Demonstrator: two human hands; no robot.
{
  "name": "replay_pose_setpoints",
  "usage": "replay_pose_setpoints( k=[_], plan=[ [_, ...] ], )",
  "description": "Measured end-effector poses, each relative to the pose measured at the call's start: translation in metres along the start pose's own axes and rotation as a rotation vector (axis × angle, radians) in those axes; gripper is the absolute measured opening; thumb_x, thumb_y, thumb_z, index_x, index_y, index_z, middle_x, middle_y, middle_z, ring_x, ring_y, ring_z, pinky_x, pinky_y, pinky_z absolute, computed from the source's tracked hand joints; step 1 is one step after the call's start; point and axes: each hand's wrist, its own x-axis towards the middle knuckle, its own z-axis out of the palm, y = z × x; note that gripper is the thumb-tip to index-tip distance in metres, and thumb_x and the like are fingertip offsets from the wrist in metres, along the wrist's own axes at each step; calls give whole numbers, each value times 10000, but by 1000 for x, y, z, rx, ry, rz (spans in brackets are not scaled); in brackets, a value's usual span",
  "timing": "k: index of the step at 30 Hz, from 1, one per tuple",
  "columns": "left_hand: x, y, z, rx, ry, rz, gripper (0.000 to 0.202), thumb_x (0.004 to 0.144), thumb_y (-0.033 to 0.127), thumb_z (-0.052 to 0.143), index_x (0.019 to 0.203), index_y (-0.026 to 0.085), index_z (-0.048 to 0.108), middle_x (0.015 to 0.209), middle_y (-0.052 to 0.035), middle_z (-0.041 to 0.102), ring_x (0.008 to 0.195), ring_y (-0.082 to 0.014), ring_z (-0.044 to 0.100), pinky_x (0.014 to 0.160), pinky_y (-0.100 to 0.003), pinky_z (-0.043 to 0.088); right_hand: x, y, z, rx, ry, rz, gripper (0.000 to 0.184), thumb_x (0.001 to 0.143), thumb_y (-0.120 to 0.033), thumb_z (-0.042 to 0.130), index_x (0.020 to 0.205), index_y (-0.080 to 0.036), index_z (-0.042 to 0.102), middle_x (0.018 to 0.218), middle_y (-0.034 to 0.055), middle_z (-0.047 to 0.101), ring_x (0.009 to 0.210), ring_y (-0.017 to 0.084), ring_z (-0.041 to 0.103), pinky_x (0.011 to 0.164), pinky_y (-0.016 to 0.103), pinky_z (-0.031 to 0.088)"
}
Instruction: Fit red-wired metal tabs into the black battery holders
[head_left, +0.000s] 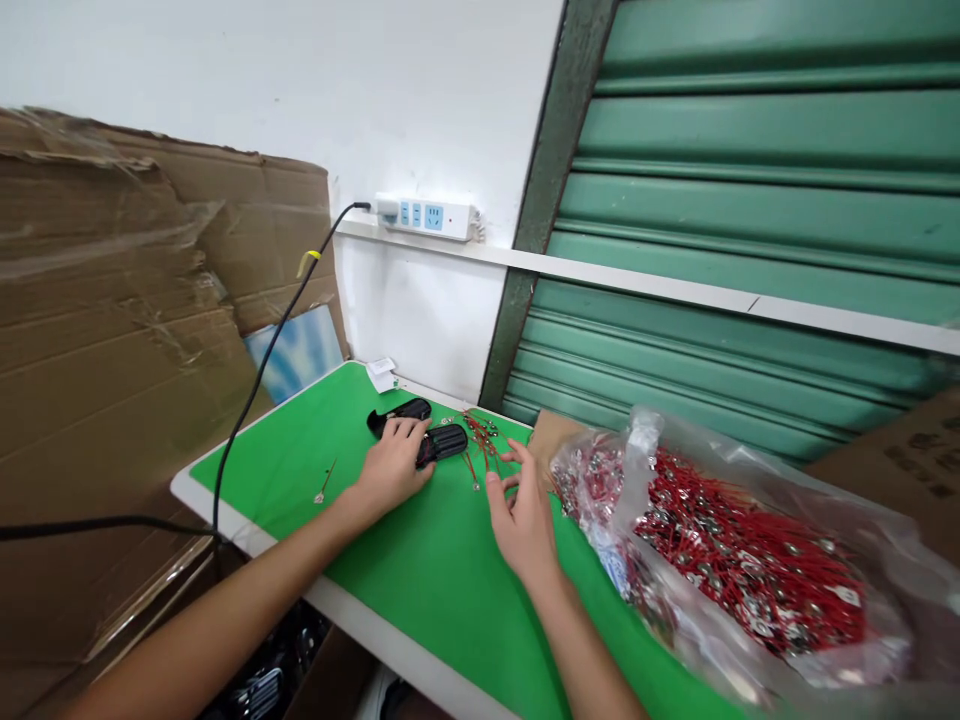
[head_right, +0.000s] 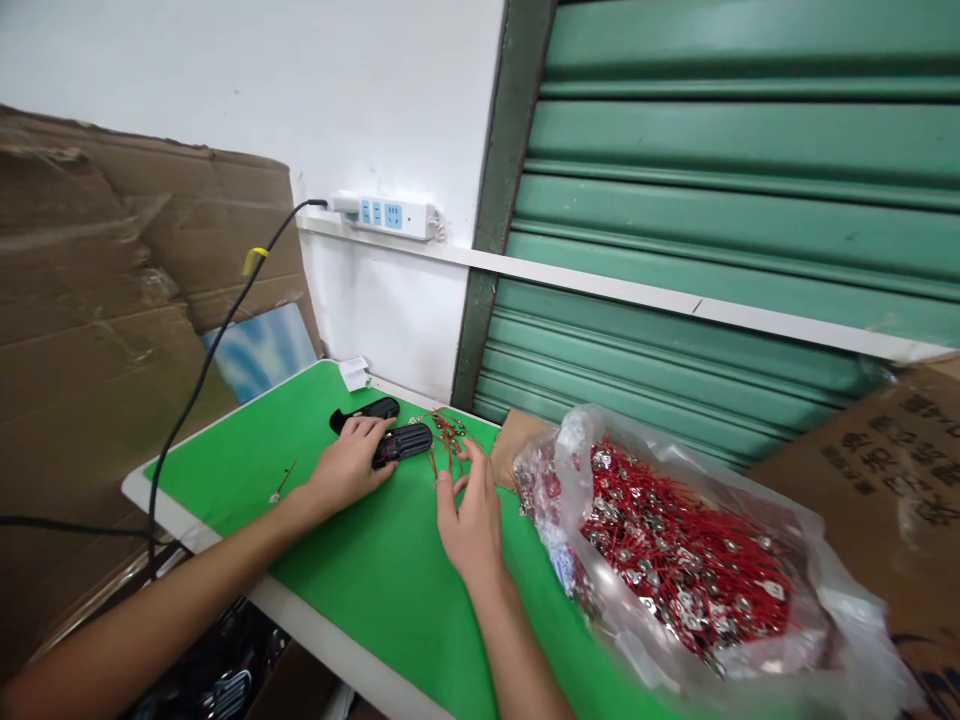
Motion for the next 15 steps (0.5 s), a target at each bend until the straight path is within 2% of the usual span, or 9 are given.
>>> replay_pose_setpoints(
  k=[2, 4, 7, 9, 11, 12, 15],
  plan=[
    [0, 1, 0, 24, -26, 5, 754, 889, 347, 604, 1574, 121, 385, 1476, -174, 563, 1369, -363, 475, 1128, -511, 463, -1, 0, 1, 3, -15, -3, 429, 1007, -398, 476, 1377, -182, 465, 1175, 127, 633, 702, 166, 630, 626, 332, 533],
    [-1, 2, 0, 44, -7, 4, 780, 880, 356, 630, 1584, 132, 377, 1438, -178, 606, 1333, -373, 514, 1191, -610, 346, -2, 0, 2, 3, -18, -10, 416, 1001, -388, 479, 1361, -181, 485, 1158, 122, 636, 705, 167, 631, 638, 334, 531],
    [-7, 5, -2, 36, 85, -11, 733, 865, 374, 666, 1536, 166, 458, 1380, -154, 662, 1342, -369, 526, 1255, -687, 91, -2, 1, 1, 22, -39, -7, 371, 990, -392, 482, 1281, -176, 560, 1094, 106, 662, 714, 172, 632, 655, 330, 522],
    [-14, 10, -5, 18, 163, -26, 667, 869, 393, 672, 1484, 183, 522, 1348, -139, 685, 1347, -368, 530, 1252, -693, 53, -1, 0, 2, 71, -79, 32, 352, 983, -429, 489, 1189, -175, 618, 1009, 88, 685, 712, 174, 633, 650, 317, 514],
    [-21, 20, -9, -7, 220, -21, 602, 869, 402, 682, 1426, 201, 577, 1331, -127, 695, 1340, -366, 544, 1247, -691, 93, 0, 0, 4, 169, -121, 124, 384, 954, -492, 523, 1127, -173, 651, 943, 78, 697, 700, 176, 636, 620, 300, 505],
    [-25, 27, -11, -32, 223, -4, 586, 865, 399, 688, 1408, 202, 589, 1321, -123, 698, 1318, -360, 566, 1244, -674, 153, 1, 0, 6, 248, -136, 193, 413, 928, -525, 552, 1118, -173, 658, 920, 74, 700, 685, 178, 637, 585, 290, 497],
    [-28, 51, -14, -182, 136, 54, 629, 863, 382, 674, 1443, 179, 541, 1352, -130, 668, 1230, -333, 636, 1114, -542, 447, 4, 4, 10, 503, -156, 399, 502, 852, -618, 615, 1097, -183, 664, 840, 55, 702, 643, 201, 647, 476, 277, 470]
  ],
)
